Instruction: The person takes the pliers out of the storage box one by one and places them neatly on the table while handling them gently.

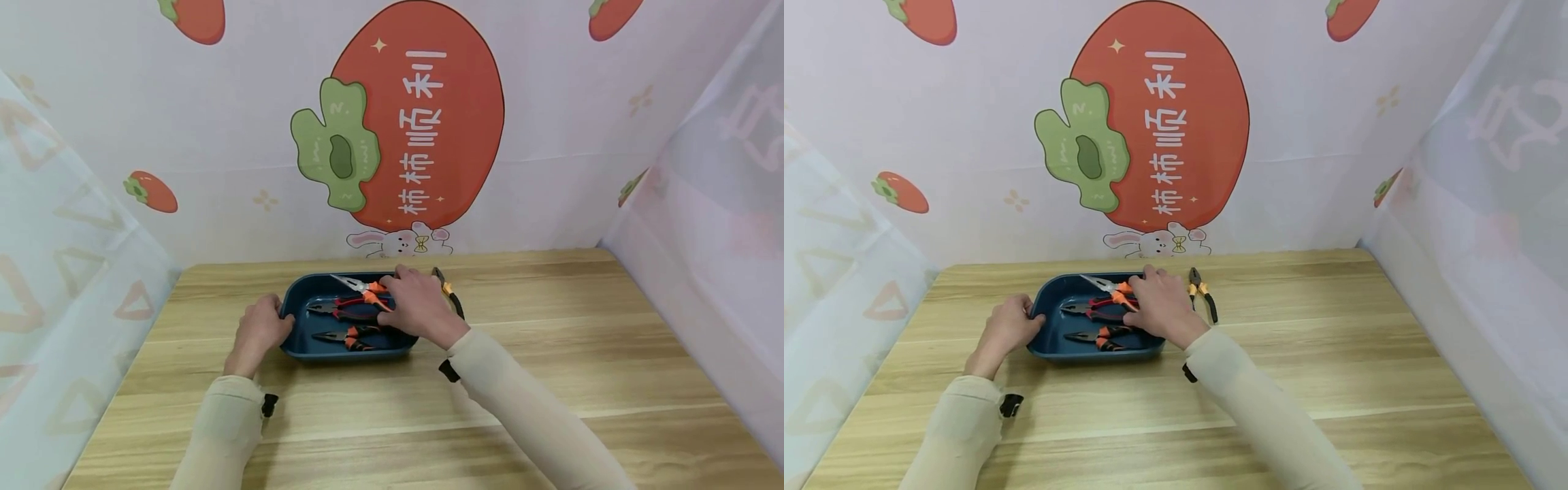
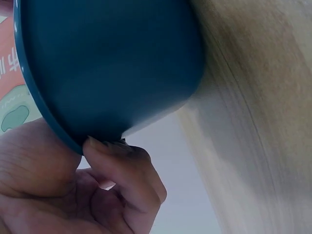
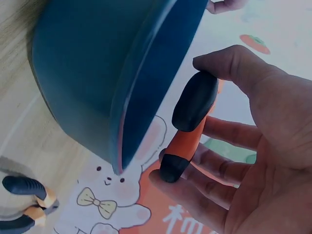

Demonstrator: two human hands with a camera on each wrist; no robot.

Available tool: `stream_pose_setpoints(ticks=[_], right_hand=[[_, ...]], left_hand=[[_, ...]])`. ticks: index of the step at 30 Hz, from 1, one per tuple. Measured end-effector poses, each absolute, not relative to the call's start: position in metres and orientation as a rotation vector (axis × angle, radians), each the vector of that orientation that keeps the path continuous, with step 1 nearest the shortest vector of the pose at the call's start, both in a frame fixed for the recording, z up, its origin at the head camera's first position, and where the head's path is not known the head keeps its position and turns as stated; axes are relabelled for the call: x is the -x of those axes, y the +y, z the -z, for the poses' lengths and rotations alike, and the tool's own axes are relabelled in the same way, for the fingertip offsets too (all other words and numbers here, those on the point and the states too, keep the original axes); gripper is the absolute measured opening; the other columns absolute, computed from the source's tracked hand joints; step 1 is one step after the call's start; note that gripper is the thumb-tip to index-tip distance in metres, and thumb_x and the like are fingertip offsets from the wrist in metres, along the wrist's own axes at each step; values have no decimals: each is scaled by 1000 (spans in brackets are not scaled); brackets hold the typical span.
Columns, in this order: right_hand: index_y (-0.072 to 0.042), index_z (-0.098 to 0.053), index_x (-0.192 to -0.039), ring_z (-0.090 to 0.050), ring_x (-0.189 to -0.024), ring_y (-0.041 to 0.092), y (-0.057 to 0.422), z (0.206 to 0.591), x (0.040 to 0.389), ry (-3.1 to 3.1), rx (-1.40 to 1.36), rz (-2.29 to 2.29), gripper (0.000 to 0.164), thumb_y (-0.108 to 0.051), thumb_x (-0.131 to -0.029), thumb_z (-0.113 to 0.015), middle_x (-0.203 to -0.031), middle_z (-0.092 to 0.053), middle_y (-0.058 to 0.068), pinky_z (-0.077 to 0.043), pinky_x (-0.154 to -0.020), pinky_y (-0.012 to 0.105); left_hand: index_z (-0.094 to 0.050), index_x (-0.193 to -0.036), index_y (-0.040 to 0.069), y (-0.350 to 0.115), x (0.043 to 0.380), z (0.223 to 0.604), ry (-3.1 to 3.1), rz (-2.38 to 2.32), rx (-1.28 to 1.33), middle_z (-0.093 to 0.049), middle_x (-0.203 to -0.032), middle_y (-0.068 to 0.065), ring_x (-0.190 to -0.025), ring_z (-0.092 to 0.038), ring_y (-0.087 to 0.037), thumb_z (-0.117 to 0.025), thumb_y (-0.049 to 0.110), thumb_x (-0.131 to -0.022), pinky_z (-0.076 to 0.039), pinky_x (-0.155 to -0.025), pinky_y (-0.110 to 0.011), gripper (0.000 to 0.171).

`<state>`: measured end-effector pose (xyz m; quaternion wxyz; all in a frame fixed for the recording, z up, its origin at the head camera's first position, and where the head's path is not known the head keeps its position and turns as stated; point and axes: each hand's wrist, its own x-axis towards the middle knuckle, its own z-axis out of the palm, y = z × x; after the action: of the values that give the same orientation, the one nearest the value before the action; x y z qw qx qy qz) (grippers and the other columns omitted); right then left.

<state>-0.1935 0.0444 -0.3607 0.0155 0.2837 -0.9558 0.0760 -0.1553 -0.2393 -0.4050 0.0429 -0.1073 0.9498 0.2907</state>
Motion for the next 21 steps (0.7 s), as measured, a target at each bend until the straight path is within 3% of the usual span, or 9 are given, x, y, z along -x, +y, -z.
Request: stream_pose_setpoints(ticks=[4,15,21], right_hand=[[-13,-67,-130,-58,-87,23,54,357,189,-2972,-855,-305,55,-43,-85,-79,-108,-61,8,-49,-69,44],[-11,-72,-120,-52,-67,17,85,354,186,-2931,-749,-331,48,-41,-83,-79,-91,-58,5,-41,-52,30],[-9,-73,-115,-50,-66,16,100,356,183,-2895,-724,-388,44,-37,-82,-82,-89,-58,4,-40,-50,29]], left_hand=[[-46,-81,4,-240,156,407,2923,-901,313,-45,-68,-8,-59,-53,-25,-60,14,-97,-39,-50,-32,23],[-43,-75,7,-241,156,406,2954,-905,307,-41,-63,-5,-57,-50,-24,-63,15,-96,-37,-50,-32,30],[-43,-71,8,-242,157,406,2954,-870,289,-38,-60,-3,-54,-46,-22,-62,17,-97,-34,-49,-31,34]])
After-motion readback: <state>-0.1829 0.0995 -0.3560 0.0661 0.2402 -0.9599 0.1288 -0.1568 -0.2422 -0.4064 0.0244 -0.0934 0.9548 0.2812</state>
